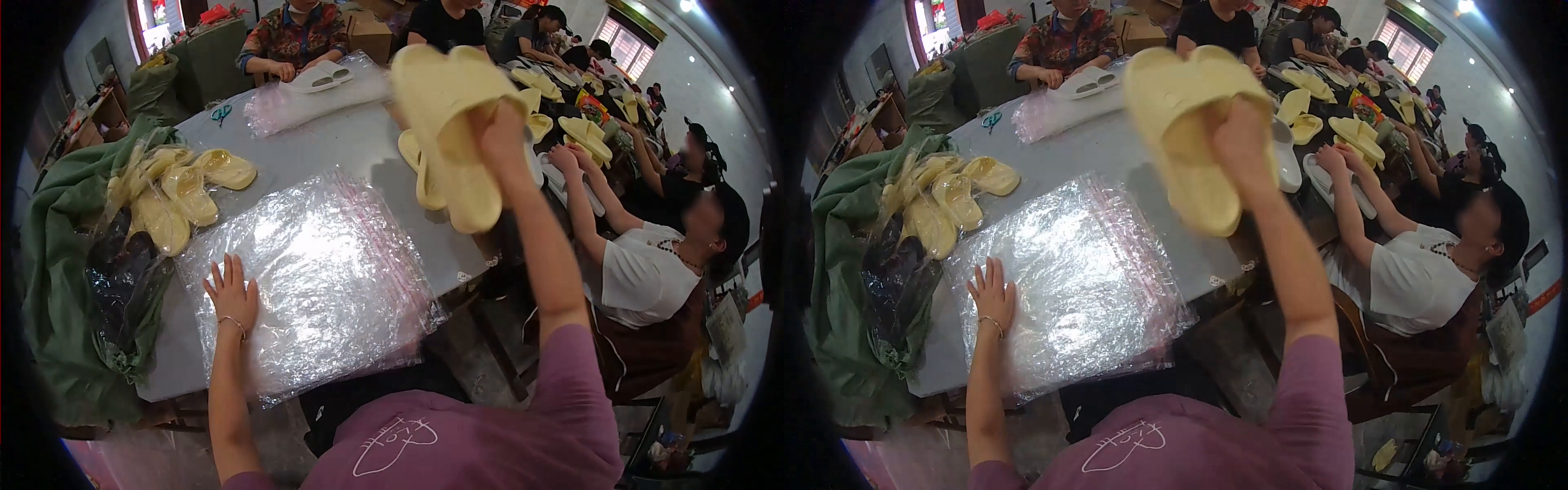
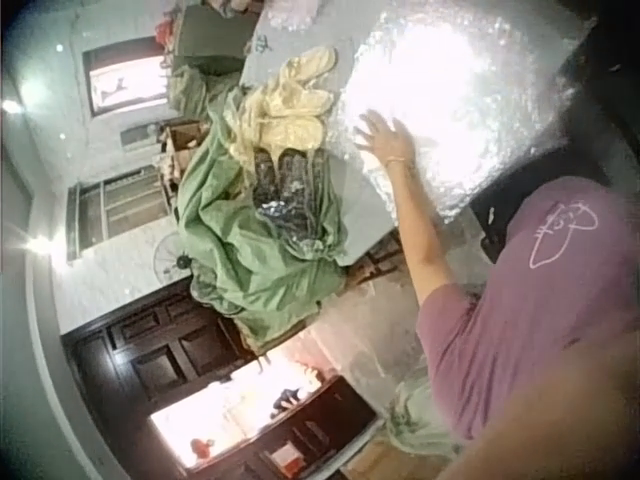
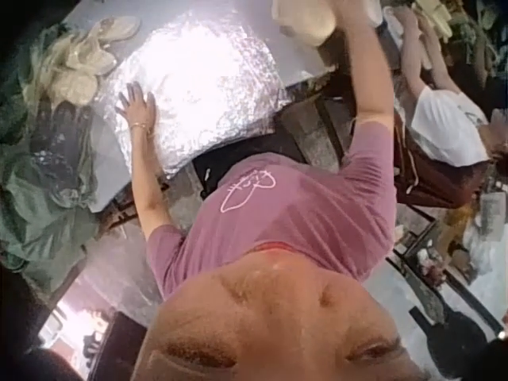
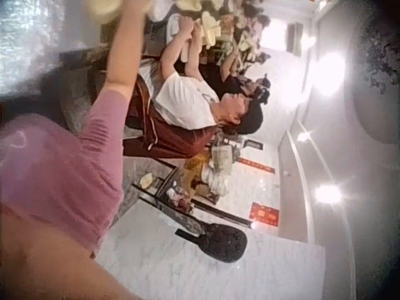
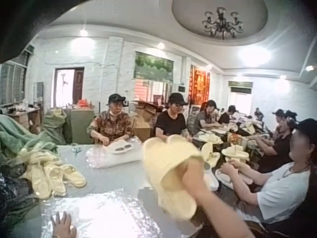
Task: Unpacking and sorting various pairs of plastic slippers from a large sack onto a workstation table.
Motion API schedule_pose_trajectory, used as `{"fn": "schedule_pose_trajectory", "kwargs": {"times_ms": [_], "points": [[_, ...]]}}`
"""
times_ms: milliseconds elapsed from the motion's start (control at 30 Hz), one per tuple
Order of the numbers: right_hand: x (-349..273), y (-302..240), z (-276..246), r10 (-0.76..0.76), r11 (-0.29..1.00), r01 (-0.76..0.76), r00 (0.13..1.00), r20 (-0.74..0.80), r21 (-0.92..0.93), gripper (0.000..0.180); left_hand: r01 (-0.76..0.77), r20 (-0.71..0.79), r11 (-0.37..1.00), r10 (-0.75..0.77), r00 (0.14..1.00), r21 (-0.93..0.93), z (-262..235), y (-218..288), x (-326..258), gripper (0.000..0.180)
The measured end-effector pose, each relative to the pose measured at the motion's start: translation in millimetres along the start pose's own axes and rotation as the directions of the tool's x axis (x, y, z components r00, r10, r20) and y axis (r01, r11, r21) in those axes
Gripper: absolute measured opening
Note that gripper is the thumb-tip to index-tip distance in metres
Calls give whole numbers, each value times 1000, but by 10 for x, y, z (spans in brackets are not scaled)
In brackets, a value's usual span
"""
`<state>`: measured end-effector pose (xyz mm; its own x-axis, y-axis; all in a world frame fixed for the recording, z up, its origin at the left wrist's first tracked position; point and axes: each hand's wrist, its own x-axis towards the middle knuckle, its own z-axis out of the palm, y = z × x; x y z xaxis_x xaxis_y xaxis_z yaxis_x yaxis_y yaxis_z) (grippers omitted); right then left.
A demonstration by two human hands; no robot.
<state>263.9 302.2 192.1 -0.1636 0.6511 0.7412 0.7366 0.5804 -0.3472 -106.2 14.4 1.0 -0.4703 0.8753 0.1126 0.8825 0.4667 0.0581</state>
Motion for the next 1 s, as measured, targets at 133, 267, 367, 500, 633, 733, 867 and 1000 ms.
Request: {"fn": "schedule_pose_trajectory", "kwargs": {"times_ms": [133, 267, 367, 500, 633, 733, 867, 1000], "points": [[713, 592, -33, 242, 970, -241, 970, 26, -33, 31, 11, 25, 1000, -11, 1000, 9, -3, -5, 3, 61], [774, 1590, 340, 445, 811, -270, 860, 248, -519, 51, -10, 25, 1000, 10, 1000, -10, 13, 66, 63, 62], [650, 1158, 346, 565, 760, -442, 811, 149, -476, 53, 6, 11, 1000, -6, 1000, 14, -4, -49, -28, 62], [556, 2184, 332, 552, 831, -554, 812, 189, -43, 60, -49, 16, 997, 50, 999, -62, 44, 183, 142, 59], [410, 1085, 260, 516, 850, -494, 851, 96, -184, 60, 34, 39, 998, -36, 999, 58, 16, -58, -75, 60], [321, 1128, 21, 502, 859, -493, 864, 36, -137, 56, 4, 32, 997, -7, 999, 72, 109, 16, 38, 60], [167, 1002, -20, 378, 879, -442, 875, -302, -181, 50, 4, 36, 996, -7, 999, 86, 119, 60, 97, 60], [-241, 60, 243, -114, 993, 92, 895, -431, -74, 45, 0, 12, 996, -2, 1000, 89, 109, 35, 85, 59]]}}
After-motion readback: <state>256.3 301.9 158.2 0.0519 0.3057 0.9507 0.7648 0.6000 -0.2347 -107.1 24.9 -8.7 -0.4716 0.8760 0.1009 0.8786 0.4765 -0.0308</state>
